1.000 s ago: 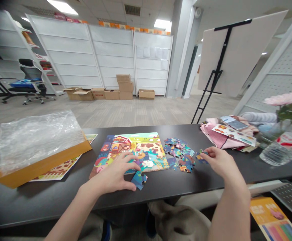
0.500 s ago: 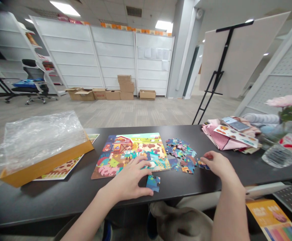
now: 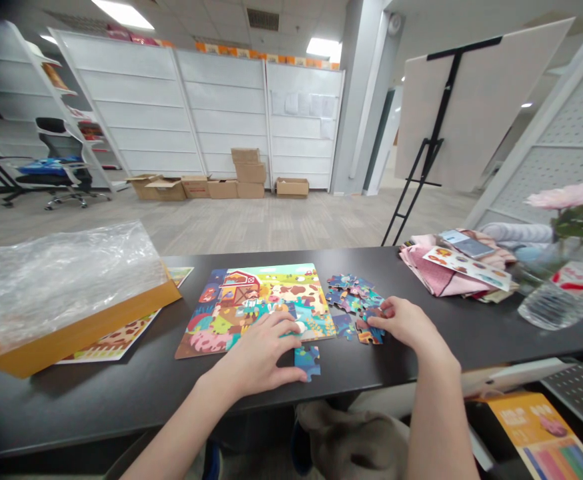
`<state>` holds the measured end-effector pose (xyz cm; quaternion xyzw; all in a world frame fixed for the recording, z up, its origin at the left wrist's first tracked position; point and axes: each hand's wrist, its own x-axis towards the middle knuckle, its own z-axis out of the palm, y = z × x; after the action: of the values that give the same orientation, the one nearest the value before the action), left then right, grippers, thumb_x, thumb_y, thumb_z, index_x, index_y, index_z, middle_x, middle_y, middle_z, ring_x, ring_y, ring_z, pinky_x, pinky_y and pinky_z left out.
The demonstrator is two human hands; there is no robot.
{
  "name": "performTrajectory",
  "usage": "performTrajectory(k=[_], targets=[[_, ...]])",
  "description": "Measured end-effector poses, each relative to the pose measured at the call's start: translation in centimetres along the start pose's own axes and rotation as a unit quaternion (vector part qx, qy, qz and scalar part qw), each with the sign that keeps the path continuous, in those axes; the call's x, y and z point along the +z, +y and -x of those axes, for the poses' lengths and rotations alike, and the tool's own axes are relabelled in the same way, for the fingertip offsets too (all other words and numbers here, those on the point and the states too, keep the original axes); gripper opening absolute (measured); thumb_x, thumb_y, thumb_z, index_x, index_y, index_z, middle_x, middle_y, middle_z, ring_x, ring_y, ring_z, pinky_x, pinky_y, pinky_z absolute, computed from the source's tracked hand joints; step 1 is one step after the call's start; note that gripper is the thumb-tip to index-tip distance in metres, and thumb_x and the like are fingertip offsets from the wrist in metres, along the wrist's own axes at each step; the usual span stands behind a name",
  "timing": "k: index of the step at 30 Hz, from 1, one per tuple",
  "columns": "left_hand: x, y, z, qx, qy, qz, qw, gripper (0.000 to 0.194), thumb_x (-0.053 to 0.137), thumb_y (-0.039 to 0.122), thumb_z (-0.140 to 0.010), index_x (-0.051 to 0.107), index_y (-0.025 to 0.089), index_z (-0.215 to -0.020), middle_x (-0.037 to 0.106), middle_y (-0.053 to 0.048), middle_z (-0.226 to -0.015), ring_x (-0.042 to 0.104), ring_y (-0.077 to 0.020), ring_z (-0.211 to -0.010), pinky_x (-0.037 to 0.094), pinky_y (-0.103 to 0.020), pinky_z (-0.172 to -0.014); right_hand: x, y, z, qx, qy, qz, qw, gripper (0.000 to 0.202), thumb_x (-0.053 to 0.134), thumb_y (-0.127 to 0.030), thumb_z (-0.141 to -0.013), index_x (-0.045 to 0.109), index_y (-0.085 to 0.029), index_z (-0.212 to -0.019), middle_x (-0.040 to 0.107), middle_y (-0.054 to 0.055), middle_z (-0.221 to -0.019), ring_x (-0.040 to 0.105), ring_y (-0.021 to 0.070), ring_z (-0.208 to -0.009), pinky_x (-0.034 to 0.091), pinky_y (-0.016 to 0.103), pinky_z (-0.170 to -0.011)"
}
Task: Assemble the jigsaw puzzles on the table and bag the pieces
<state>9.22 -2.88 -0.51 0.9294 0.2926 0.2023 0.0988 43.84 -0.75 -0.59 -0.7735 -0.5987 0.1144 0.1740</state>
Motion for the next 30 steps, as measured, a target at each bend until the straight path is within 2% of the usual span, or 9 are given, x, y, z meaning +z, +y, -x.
performTrajectory(k=[6,11,13,17,23,27,30], targets=[[0.3,-0.2,0.0,0.004,0.003,0.005,1.000,0.047,0.072,0.062,-0.081,0.073,0.019,-0.099,0.070,-0.009,-0.111,0.054,-0.0317,-0.122,0.044,-0.048,-0.107,-0.4,-0.3,0.2,-0.036,0.001,-0.088,0.995,0.037,0.075,-0.056,-0.063,0.066,-0.022,-0.075,0.071,0.004,-0.071,0.067,0.0226,-0.067,0.049,0.030,-0.060],[0.4,-0.3,0.0,0.002,0.006,0.017,1.000,0.045,0.072,0.062,-0.080,0.073,0.021,-0.098,0.069,-0.009,-0.112,0.054,-0.0311,-0.121,0.044,-0.048,-0.106,-0.3,-1.0,0.4,-0.055,-0.046,-0.230,0.971,0.045,0.075,-0.062,-0.066,0.060,-0.021,-0.075,0.069,0.003,-0.067,0.065,0.0204,-0.064,0.047,0.028,-0.056],[0.4,-0.3,0.0,0.005,0.008,0.024,1.000,0.044,0.073,0.061,-0.080,0.073,0.021,-0.098,0.069,-0.009,-0.112,0.055,-0.0307,-0.120,0.044,-0.048,-0.106,-0.3,-1.5,0.6,-0.058,-0.044,-0.259,0.963,0.049,0.076,-0.065,-0.063,0.058,-0.021,-0.074,0.067,0.002,-0.064,0.063,0.0186,-0.061,0.044,0.027,-0.054],[0.4,-0.2,-0.2,0.005,0.017,0.037,0.999,0.044,0.074,0.061,-0.079,0.072,0.021,-0.097,0.069,-0.008,-0.111,0.056,-0.0294,-0.118,0.045,-0.045,-0.105,-0.4,-2.5,0.8,-0.047,-0.047,-0.280,0.958,0.055,0.078,-0.071,-0.058,0.057,-0.021,-0.070,0.067,0.002,-0.063,0.062,0.0183,-0.059,0.044,0.026,-0.052],[0.3,0.0,-0.4,0.006,0.029,0.053,0.998,0.043,0.077,0.058,-0.078,0.072,0.020,-0.097,0.069,-0.008,-0.110,0.057,-0.0279,-0.115,0.047,-0.043,-0.102,-0.4,-2.6,0.9,-0.054,-0.052,-0.290,0.954,0.056,0.078,-0.073,-0.060,0.061,-0.020,-0.071,0.069,0.005,-0.065,0.065,0.0213,-0.064,0.047,0.027,-0.054],[0.3,0.0,-0.5,0.004,0.028,0.056,0.998,0.043,0.077,0.059,-0.077,0.072,0.021,-0.097,0.069,-0.008,-0.109,0.057,-0.0279,-0.114,0.047,-0.043,-0.102,-0.6,-2.2,0.8,-0.052,-0.039,-0.314,0.947,0.059,0.079,-0.074,-0.059,0.059,-0.019,-0.071,0.067,0.003,-0.064,0.061,0.0171,-0.060,0.042,0.024,-0.052],[0.4,0.0,-0.5,0.004,0.027,0.056,0.998,0.043,0.077,0.059,-0.077,0.072,0.021,-0.097,0.069,-0.008,-0.109,0.057,-0.0276,-0.114,0.047,-0.043,-0.102,-0.7,-2.1,0.8,-0.023,-0.005,-0.331,0.943,0.061,0.080,-0.075,-0.056,0.059,-0.019,-0.071,0.064,0.002,-0.060,0.055,0.0141,-0.052,0.038,0.023,-0.048]])
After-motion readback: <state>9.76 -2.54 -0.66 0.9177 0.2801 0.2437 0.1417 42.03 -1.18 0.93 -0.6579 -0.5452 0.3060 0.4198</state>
